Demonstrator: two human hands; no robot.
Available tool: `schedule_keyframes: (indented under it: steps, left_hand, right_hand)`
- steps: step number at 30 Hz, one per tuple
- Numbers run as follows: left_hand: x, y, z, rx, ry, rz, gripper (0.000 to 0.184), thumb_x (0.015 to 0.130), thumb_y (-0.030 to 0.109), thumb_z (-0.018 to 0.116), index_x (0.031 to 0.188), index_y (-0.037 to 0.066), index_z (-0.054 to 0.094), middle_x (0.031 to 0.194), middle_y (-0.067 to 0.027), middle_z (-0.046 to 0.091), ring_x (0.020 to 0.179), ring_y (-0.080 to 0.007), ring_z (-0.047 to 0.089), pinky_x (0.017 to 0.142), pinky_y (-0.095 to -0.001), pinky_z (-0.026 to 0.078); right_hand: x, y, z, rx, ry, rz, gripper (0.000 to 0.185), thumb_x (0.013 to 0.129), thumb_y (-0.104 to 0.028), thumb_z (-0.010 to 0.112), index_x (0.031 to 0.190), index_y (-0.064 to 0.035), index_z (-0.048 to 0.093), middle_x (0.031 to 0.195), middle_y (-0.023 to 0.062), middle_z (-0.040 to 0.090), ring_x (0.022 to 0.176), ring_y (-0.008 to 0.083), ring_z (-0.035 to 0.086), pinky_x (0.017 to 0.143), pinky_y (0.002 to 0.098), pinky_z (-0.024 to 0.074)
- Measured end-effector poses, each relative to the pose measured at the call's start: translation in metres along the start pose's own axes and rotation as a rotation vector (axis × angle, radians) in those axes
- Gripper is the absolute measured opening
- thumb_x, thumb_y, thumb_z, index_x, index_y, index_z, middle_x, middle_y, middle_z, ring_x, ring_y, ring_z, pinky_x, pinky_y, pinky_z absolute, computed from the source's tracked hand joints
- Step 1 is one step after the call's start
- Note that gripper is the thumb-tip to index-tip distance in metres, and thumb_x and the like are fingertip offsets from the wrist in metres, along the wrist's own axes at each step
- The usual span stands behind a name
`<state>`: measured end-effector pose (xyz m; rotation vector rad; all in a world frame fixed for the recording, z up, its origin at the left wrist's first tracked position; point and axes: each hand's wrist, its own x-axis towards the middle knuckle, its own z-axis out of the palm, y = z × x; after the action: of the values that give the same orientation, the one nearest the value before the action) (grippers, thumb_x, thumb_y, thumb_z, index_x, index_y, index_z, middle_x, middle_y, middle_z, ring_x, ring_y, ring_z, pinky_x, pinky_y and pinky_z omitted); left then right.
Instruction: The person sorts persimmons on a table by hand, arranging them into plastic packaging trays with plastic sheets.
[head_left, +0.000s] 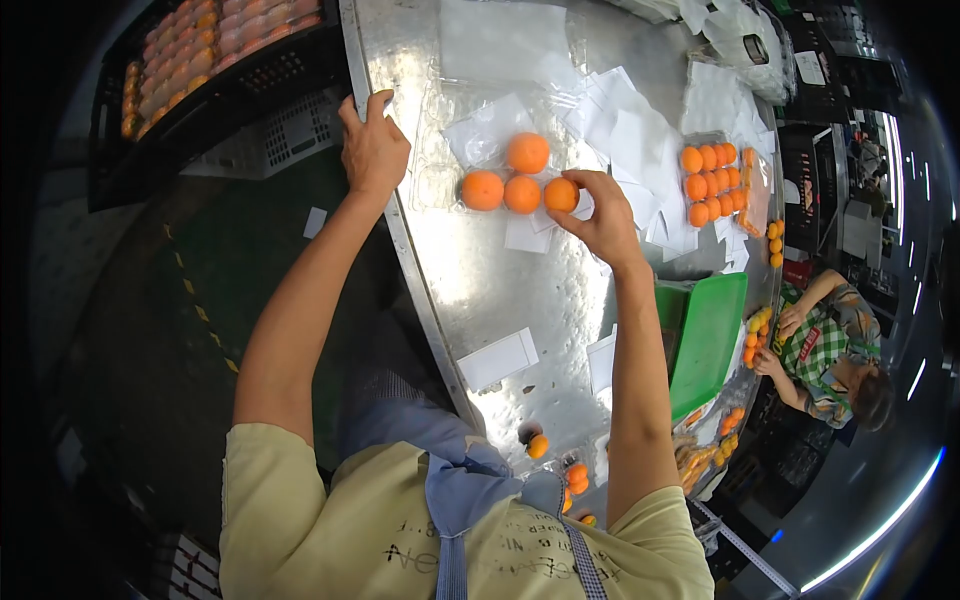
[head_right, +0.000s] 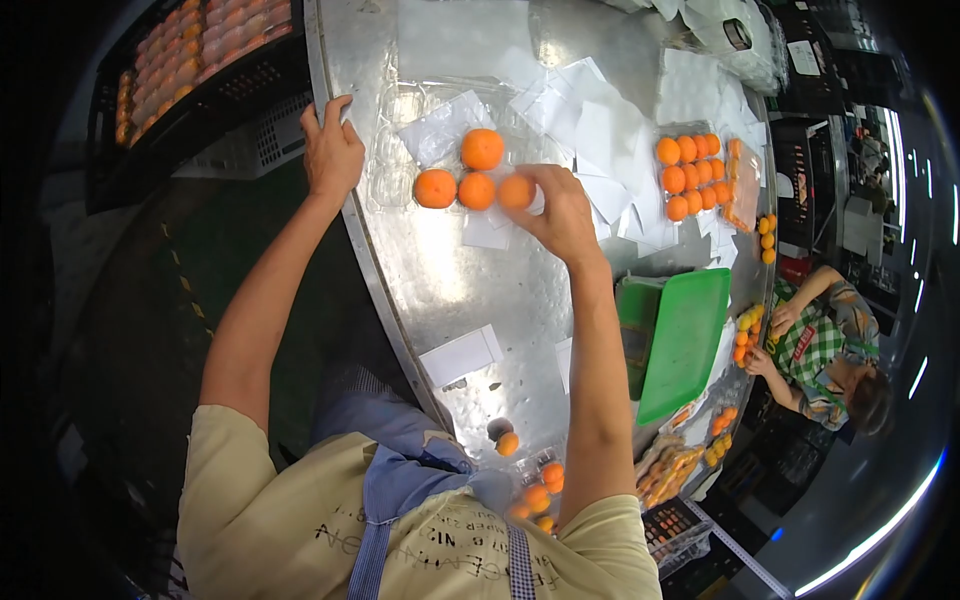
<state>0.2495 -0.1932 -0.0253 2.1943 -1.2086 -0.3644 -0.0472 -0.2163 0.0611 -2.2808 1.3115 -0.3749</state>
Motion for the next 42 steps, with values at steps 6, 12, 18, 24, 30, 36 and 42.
schedule_keyframes:
  steps: [6,12,18,24,30,36,42]
  left_hand:
    - [0.000,-0.002,0.003,-0.019,0.000,-0.020,0.038,0.089,0.012,0.050,0.126,0.021,0.048,0.136,-0.0210,0.033,0.110,-0.0431,0.054,0.088,-0.0454,0.048]
    - [0.000,0.001,0.001,-0.006,-0.002,-0.023,0.038,0.089,0.012,0.050,0.125,0.021,0.048,0.137,-0.0222,0.033,0.110,-0.0442,0.053,0.089,-0.0457,0.048]
    - [0.000,-0.003,0.004,0.002,0.039,0.017,0.037,0.089,0.012,0.050,0.125,0.021,0.049,0.136,-0.0240,0.034,0.113,-0.0460,0.051,0.090,-0.0458,0.048]
    - [0.000,0.000,0.001,-0.054,0.000,-0.031,0.036,0.088,0.012,0.050,0.124,0.018,0.050,0.135,-0.0216,0.033,0.112,-0.0442,0.050,0.090,-0.0478,0.047]
    - [0.000,-0.001,0.003,-0.029,0.010,-0.009,0.036,0.088,0.012,0.050,0.123,0.018,0.050,0.136,-0.0223,0.033,0.113,-0.0442,0.050,0.090,-0.0480,0.047]
    - [0.000,-0.001,0.003,-0.051,0.020,-0.007,0.036,0.087,0.011,0.050,0.123,0.018,0.050,0.134,-0.0204,0.035,0.112,-0.0433,0.051,0.090,-0.0472,0.047]
    - [0.000,0.002,0.000,-0.044,0.008,-0.023,0.036,0.087,0.011,0.052,0.122,0.018,0.050,0.132,-0.0190,0.036,0.110,-0.0423,0.052,0.090,-0.0471,0.047]
  right_hand:
    - [0.037,-0.048,-0.004,-0.031,-0.043,-0.069,0.045,0.070,-0.018,0.078,0.109,-0.0022,0.061,0.101,0.0126,0.064,0.094,0.0280,0.060,0.084,0.0365,0.0477]
    - [0.042,-0.050,-0.002,-0.088,-0.081,-0.095,0.035,0.070,-0.016,0.073,0.101,-0.0025,0.064,0.094,0.0134,0.064,0.093,0.0327,0.057,0.084,0.0386,0.0469]
    - [0.038,-0.041,-0.007,-0.021,-0.131,-0.078,0.037,0.069,-0.015,0.074,0.102,-0.0022,0.065,0.095,0.0145,0.064,0.092,0.0334,0.058,0.083,0.0390,0.0473]
    - [0.060,-0.061,0.003,0.154,0.028,-0.083,0.043,0.068,-0.019,0.077,0.106,-0.0023,0.064,0.096,0.0163,0.064,0.094,0.0331,0.058,0.083,0.0393,0.0477]
    - [0.077,-0.055,0.050,-0.092,0.120,-0.293,0.042,0.064,-0.025,0.077,0.102,-0.0103,0.066,0.092,0.0056,0.065,0.091,0.0270,0.056,0.083,0.0384,0.0428]
    - [0.071,-0.052,0.055,-0.119,0.129,-0.266,0.041,0.066,-0.028,0.078,0.102,-0.0115,0.067,0.094,0.0037,0.067,0.095,0.0257,0.055,0.086,0.0386,0.0405]
    - [0.072,-0.054,0.050,-0.118,0.065,-0.244,0.040,0.068,-0.030,0.077,0.102,-0.0115,0.067,0.094,0.0017,0.068,0.098,0.0267,0.054,0.088,0.0396,0.0392]
